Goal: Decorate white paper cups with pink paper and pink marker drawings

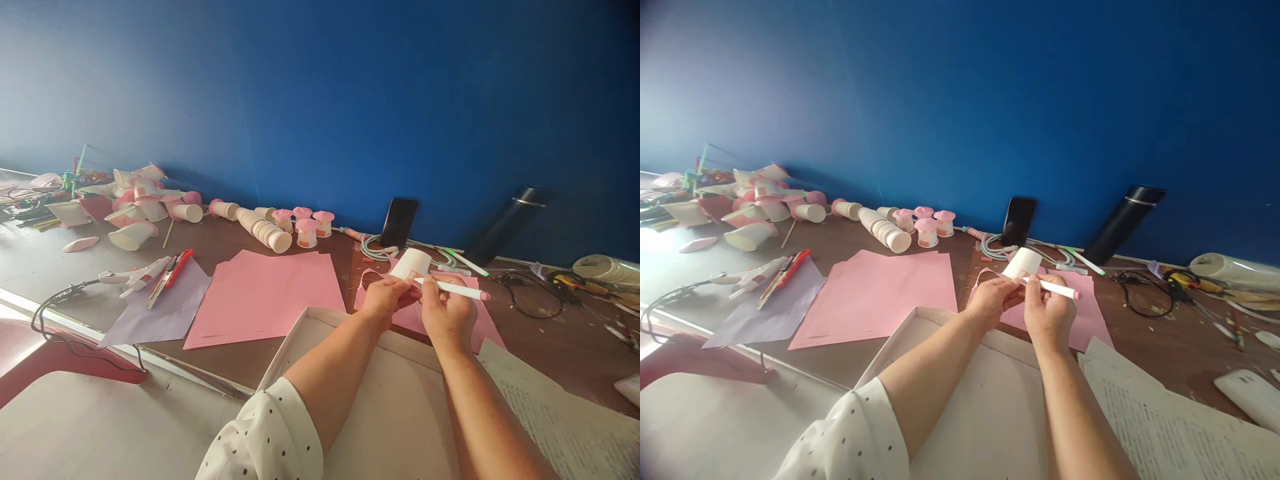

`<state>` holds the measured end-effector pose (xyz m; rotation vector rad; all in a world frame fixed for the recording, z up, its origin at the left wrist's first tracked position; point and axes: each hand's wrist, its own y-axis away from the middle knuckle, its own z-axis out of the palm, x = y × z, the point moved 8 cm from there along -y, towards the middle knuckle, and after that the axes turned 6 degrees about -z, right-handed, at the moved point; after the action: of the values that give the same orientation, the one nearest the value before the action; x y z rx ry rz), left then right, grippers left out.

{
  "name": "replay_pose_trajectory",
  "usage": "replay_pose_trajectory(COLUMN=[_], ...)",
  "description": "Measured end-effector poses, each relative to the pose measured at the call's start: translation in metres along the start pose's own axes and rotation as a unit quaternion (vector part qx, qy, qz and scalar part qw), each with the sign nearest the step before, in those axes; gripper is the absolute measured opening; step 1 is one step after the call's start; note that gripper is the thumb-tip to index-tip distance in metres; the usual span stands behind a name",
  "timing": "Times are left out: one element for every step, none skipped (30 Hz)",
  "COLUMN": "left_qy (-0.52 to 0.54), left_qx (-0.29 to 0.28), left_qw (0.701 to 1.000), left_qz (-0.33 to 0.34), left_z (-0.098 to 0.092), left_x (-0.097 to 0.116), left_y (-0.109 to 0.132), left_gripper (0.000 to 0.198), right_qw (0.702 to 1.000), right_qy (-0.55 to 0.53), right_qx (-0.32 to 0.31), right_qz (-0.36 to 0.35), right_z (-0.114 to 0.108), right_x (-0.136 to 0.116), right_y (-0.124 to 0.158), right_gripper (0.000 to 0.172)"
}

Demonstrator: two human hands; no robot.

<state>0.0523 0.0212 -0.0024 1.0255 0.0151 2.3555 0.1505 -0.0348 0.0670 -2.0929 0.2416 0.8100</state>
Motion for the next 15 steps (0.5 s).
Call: replay_pose_trajectory(left_qy=[0.000,-0.001,-0.002,-0.005,-0.008,-0.010,-0.012,-0.013,-0.013,-0.013,-0.013,-0.012,-0.012,-0.013,-0.015], left_qx=[0.000,0.000,-0.001,-0.002,-0.002,-0.003,-0.003,-0.002,-0.001,0.000,-0.001,-0.003,-0.005,-0.008,-0.009], left_qw=[1.000,1.000,1.000,1.000,1.000,1.000,1.000,1.000,1.000,1.000,1.000,1.000,1.000,1.000,1.000], left_qz=[0.000,-0.001,-0.002,-0.002,-0.002,-0.002,0.000,0.001,0.003,0.003,0.003,0.003,0.003,0.003,0.004], left_z=[-0.0002,-0.0004,-0.0005,-0.0005,-0.0005,-0.0004,-0.0004,-0.0005,-0.0006,-0.0007,-0.0005,-0.0002,0.0002,0.0005,0.0006], left_x=[-0.0002,-0.0006,-0.0010,-0.0012,-0.0013,-0.0014,-0.0011,-0.0008,-0.0006,-0.0004,-0.0003,-0.0004,-0.0005,-0.0007,-0.0007], left_y=[-0.0002,-0.0004,-0.0006,-0.0008,-0.0009,-0.0009,-0.0009,-0.0008,-0.0008,-0.0008,-0.0008,-0.0010,-0.0011,-0.0013,-0.0014], left_gripper=[0.013,0.014,0.015,0.017,0.018,0.018,0.019,0.019,0.019,0.019,0.018,0.018,0.017,0.017,0.017], right_qw=[1.000,1.000,1.000,1.000,1.000,1.000,1.000,1.000,1.000,1.000,1.000,1.000,1.000,1.000,1.000], right_qy=[-0.002,-0.002,-0.002,-0.001,0.000,0.000,-0.002,-0.006,-0.011,-0.016,-0.020,-0.020,-0.017,-0.015,-0.014], right_qx=[0.000,0.000,0.000,0.002,0.004,0.006,0.007,0.005,0.004,0.002,0.002,0.005,0.009,0.013,0.016], right_qz=[0.000,0.000,0.000,0.000,0.000,0.001,0.003,0.005,0.006,0.007,0.006,0.005,0.003,0.003,0.004], right_z=[-0.0004,-0.0009,-0.0015,-0.0022,-0.0029,-0.0034,-0.0035,-0.0032,-0.0027,-0.0020,-0.0017,-0.0020,-0.0025,-0.0031,-0.0035], right_x=[-0.0008,-0.0014,-0.0018,-0.0020,-0.0020,-0.0017,-0.0012,-0.0008,-0.0004,-0.0002,-0.0002,-0.0004,-0.0007,-0.0008,-0.0006], right_y=[0.0000,-0.0001,-0.0002,-0.0003,-0.0004,-0.0005,-0.0005,-0.0006,-0.0006,-0.0007,-0.0007,-0.0008,-0.0009,-0.0011,-0.0012], right_gripper=[0.024,0.024,0.024,0.024,0.024,0.023,0.023,0.023,0.023,0.023,0.023,0.023,0.023,0.023,0.022])
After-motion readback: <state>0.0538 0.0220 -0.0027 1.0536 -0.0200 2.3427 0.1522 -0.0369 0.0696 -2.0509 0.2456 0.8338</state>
